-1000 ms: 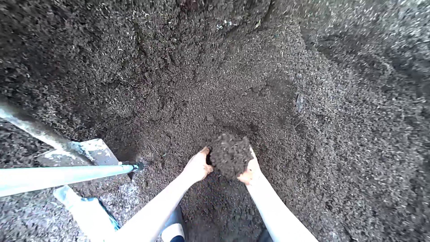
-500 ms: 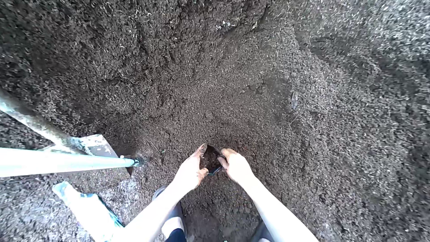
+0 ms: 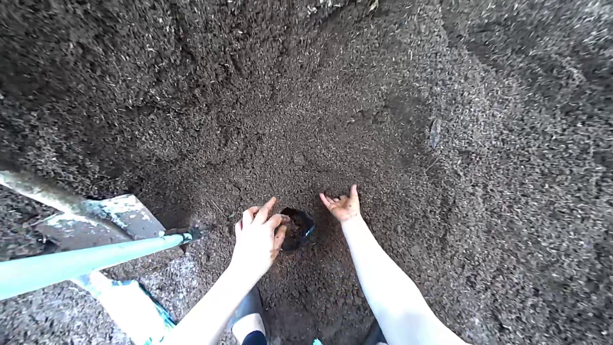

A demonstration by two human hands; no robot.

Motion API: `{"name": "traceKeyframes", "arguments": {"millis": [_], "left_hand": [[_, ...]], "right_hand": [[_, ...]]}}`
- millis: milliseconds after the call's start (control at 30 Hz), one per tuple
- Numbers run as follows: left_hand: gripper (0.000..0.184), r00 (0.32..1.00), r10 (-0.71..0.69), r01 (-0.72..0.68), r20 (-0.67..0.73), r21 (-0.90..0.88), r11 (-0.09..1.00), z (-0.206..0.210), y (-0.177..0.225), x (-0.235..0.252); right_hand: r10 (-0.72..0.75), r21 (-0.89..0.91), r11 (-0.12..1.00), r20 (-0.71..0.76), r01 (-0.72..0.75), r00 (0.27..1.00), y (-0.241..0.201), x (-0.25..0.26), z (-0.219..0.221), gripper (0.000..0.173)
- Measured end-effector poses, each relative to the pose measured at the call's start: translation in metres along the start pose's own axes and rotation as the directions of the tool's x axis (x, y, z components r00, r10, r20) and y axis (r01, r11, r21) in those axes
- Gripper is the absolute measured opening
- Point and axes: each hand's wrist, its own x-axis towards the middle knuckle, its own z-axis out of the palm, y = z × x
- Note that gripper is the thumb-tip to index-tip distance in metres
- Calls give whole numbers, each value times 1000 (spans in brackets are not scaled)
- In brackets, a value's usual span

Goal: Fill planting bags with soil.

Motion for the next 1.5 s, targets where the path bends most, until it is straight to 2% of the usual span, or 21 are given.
{"name": "traceKeyframes", "arguments": {"millis": [67, 133, 200, 267, 400, 500, 633, 700, 733, 767, 800, 867, 967, 1067, 1133, 1233, 1300, 1367, 1433, 1467, 1500], "left_hand": [[30, 998, -10, 9, 61, 16, 1000, 0, -3, 0], [34, 962, -80, 85, 261, -5, 996, -3, -4, 1], [42, 937, -82, 139, 340, -146, 979, 0, -9, 2], [53, 951, -60, 147, 303, -273, 951, 3, -12, 2], [65, 958, -18, 114, 287, -322, 940, 5, -2, 8], [69, 966, -23, 115, 258, -348, 931, 8, 2, 11], [62, 973, -54, 137, 225, -373, 918, 9, 4, 7], [63, 975, -50, 132, 218, -380, 916, 10, 0, 5], [63, 975, -43, 124, 218, -372, 920, 12, -4, 5], [64, 975, -30, 110, 221, -359, 927, 14, -7, 6], [66, 970, -15, 99, 242, -338, 936, 15, -9, 8], [66, 959, -13, 103, 283, -306, 947, 9, -5, 6], [65, 963, -14, 103, 270, -321, 941, -17, 6, -15], [67, 972, 45, 47, 229, -381, 923, -42, 10, -42], [68, 978, 57, 23, 199, -378, 926, -34, 6, -50], [68, 977, 55, 18, 204, -338, 941, 6, -10, -41], [66, 976, 72, 2, 204, -340, 940, 7, -15, -34], [54, 992, 61, -16, 109, -372, 928, -2, -13, -33], [49, 998, -23, 36, 60, -229, 973, -13, -6, -26], [55, 997, -47, 55, 59, -136, 989, -14, -3, -17], [60, 996, -55, 59, 76, -55, 997, -9, -1, -7]], "right_hand": [[-10, 115, 993, 96, -1, 995, -1, 11, 14, 85], [-32, 178, 984, 139, 7, 990, -1, 14, 17, 73], [-30, 154, 988, 155, 6, 988, -7, 7, 17, 64], [11, 42, 999, 219, -21, 976, -19, -16, 20, 57], [202, -277, 957, 418, -87, 886, -30, -84, 28, 46], [290, -532, 847, 460, -1, 839, -18, -126, 30, 43], [181, -832, 446, 445, 330, 877, 3, -165, 43, 42], [92, -862, 84, 507, 500, 857, 4, -168, 46, 47], [43, -825, -184, 536, 534, 843, 4, -164, 45, 55], [32, -763, -431, 521, 483, 853, 6, -159, 45, 66], [61, -682, -617, 457, 393, 888, 10, -154, 44, 71], [153, -514, -799, 329, 312, 932, 21, -149, 41, 50], [210, -424, -824, 385, 374, 899, 18, -186, 40, 40], [94, -511, -738, 570, 442, 816, 8, -220, 28, 36], [12, -569, -685, 616, 455, 787, 16, -209, 14, 33], [54, -610, -708, 455, 355, 889, 33, -171, -1, 38], [44, -610, -712, 457, 349, 888, 30, -167, 6, 41], [21, -556, -690, 625, 464, 780, 20, -175, 1, 41], [71, -382, -653, 829, 654, 555, 16, -178, -10, 32], [151, -313, -624, 851, 716, 503, 19, -181, -10, 29], [248, -278, -601, 827, 750, 505, 25, -186, -8, 29]]}}
